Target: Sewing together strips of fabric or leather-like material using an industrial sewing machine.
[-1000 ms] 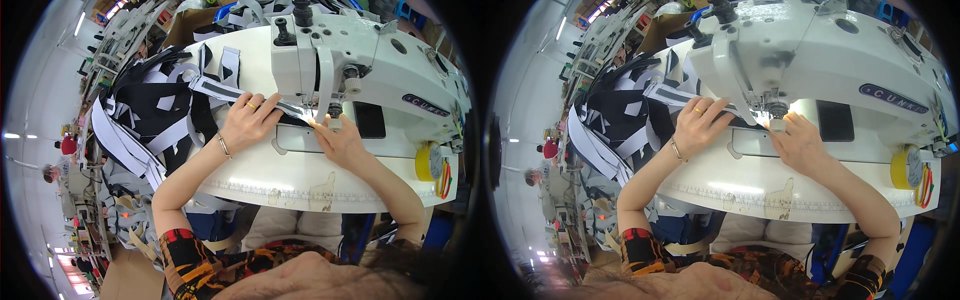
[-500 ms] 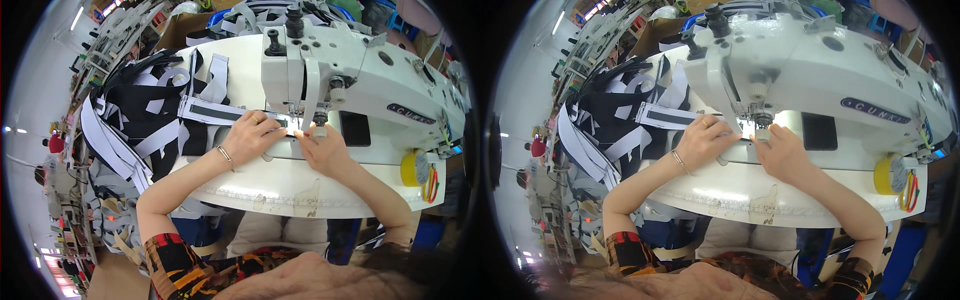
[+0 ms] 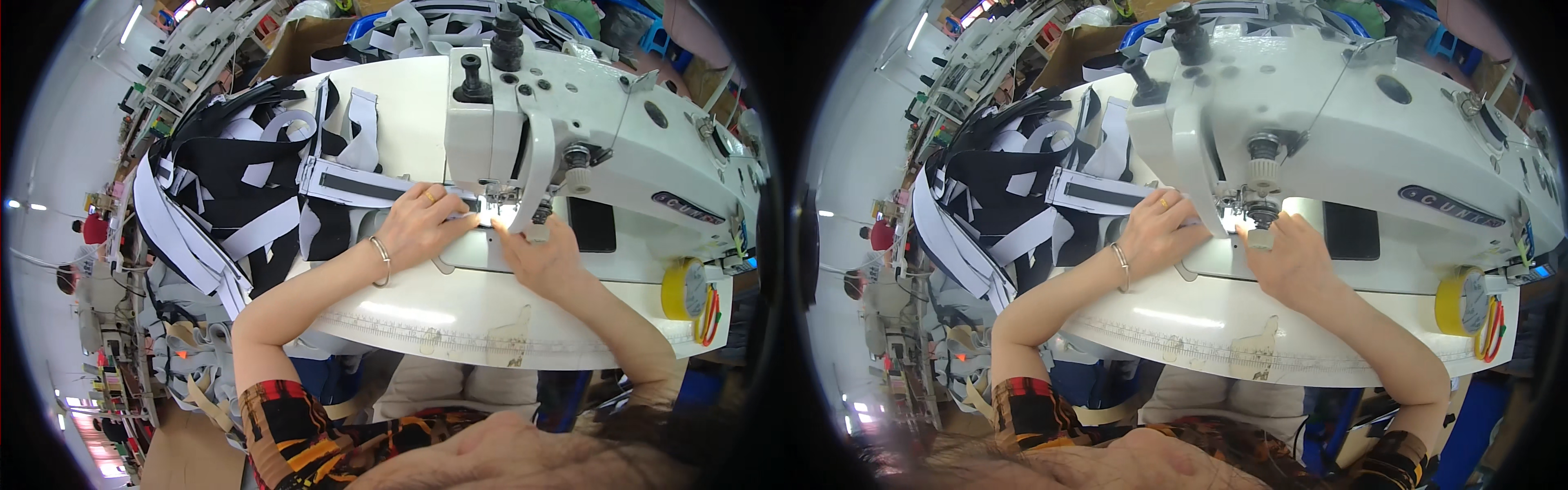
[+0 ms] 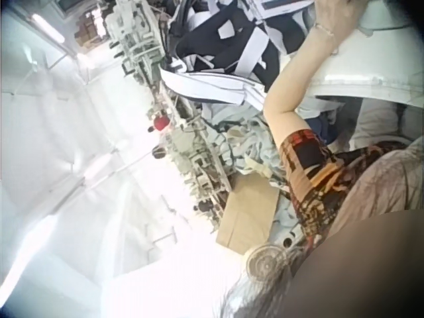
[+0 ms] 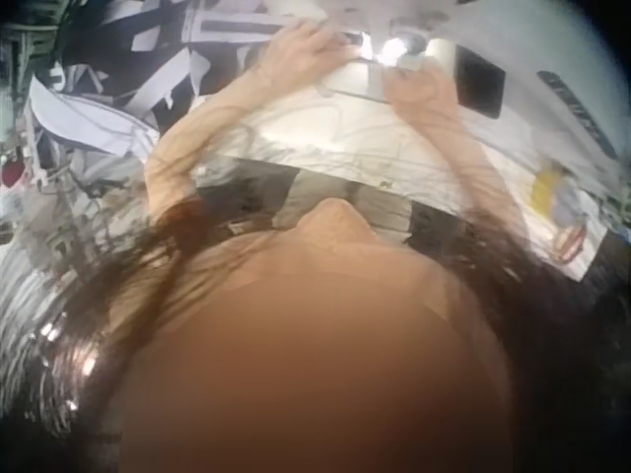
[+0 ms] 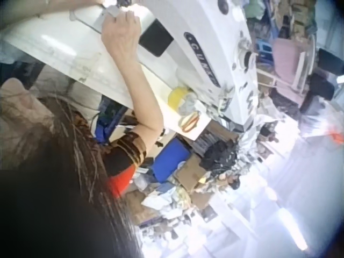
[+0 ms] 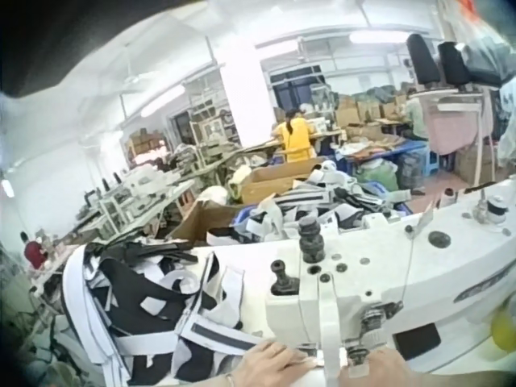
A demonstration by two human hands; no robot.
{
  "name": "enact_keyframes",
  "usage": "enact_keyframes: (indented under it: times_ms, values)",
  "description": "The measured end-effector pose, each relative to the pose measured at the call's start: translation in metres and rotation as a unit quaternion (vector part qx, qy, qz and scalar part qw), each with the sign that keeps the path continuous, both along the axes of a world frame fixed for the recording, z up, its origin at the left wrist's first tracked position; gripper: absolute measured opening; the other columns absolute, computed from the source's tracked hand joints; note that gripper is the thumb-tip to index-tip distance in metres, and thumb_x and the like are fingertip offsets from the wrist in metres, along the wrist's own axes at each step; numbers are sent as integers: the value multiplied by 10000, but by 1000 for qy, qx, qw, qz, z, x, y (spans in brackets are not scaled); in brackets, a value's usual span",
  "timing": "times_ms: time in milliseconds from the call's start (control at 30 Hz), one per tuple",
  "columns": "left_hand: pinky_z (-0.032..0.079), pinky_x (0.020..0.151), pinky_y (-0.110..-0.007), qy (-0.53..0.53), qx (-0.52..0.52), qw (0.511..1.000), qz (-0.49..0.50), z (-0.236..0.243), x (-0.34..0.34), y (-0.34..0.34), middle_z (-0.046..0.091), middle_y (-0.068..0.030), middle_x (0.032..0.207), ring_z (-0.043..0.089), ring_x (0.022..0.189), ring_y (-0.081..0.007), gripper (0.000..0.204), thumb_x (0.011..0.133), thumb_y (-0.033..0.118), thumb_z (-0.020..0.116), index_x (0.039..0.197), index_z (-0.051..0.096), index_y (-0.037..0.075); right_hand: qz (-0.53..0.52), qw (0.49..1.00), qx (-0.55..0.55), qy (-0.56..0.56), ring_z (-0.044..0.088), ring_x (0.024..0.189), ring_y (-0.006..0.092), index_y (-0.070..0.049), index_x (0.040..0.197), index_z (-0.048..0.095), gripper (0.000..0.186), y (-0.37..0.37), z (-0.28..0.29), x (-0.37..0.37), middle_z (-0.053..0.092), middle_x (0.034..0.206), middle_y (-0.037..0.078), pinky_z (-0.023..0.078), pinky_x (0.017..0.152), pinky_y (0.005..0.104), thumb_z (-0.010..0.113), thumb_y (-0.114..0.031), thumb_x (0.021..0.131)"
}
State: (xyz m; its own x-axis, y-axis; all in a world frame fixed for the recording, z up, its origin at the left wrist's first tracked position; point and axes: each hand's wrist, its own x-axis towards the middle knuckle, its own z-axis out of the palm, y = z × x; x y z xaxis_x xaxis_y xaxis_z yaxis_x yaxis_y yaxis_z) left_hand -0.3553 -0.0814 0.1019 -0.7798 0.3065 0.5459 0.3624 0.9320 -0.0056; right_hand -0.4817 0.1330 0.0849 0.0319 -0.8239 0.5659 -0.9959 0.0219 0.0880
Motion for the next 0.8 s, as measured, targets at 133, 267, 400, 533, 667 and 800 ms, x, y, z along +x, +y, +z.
enact_keyframes:
  times_ms: [133, 267, 400, 533, 667, 800]
  values:
    - [486, 908, -391, 43, -1, 999, 4, -2, -16, -7, 598, 10, 898, 584, 951, -200, 208, 726, 121, 723, 931, 747, 151, -11, 986, -49, -157, 558, 727, 239, -15, 933, 702, 241, 4, 5, -16, 539, 753, 84, 465, 599, 361, 697, -59, 696]
    - [543, 800, -383, 28, 39, 999, 13, -5, -14, -10, 608, 23, 920, 612, 991, -228, 220, 702, 93, 756, 905, 746, 175, -121, 927, -94, -342, 611, 685, 262, -6, 869, 685, 196, 10, 30, -32, 648, 821, 129, 499, 625, 336, 754, -160, 768]
    - [555, 722, -347, 25, 33, 999, -10, -2, -16, -10, 607, 26, 917, 628, 968, -232, 218, 701, 96, 760, 902, 744, 178, -133, 924, -107, -342, 577, 597, 221, 4, 846, 679, 264, 14, 31, -33, 636, 724, 99, 475, 593, 339, 778, -235, 790]
    - [552, 700, -323, 31, 19, 999, -10, -2, -12, -12, 606, 18, 907, 635, 949, -224, 233, 689, 90, 758, 905, 742, 177, -176, 893, -90, -405, 560, 557, 219, 6, 809, 666, 303, 9, 27, -30, 615, 669, 86, 462, 561, 345, 778, -275, 797]
    - [553, 686, -322, 14, 0, 1000, -15, 1, -10, -11, 599, 7, 896, 635, 952, -222, 239, 677, 92, 753, 900, 740, 175, -163, 900, -107, -390, 537, 516, 221, 9, 768, 649, 329, 8, 30, -31, 590, 632, 94, 453, 533, 346, 763, -296, 813]
    - [554, 673, -320, 18, 0, 1000, -21, 2, -7, -6, 594, 6, 888, 635, 949, -223, 233, 678, 102, 750, 899, 738, 174, -157, 908, -81, -380, 555, 511, 234, 6, 754, 652, 309, 8, 32, -31, 592, 626, 90, 455, 525, 340, 751, -279, 820]
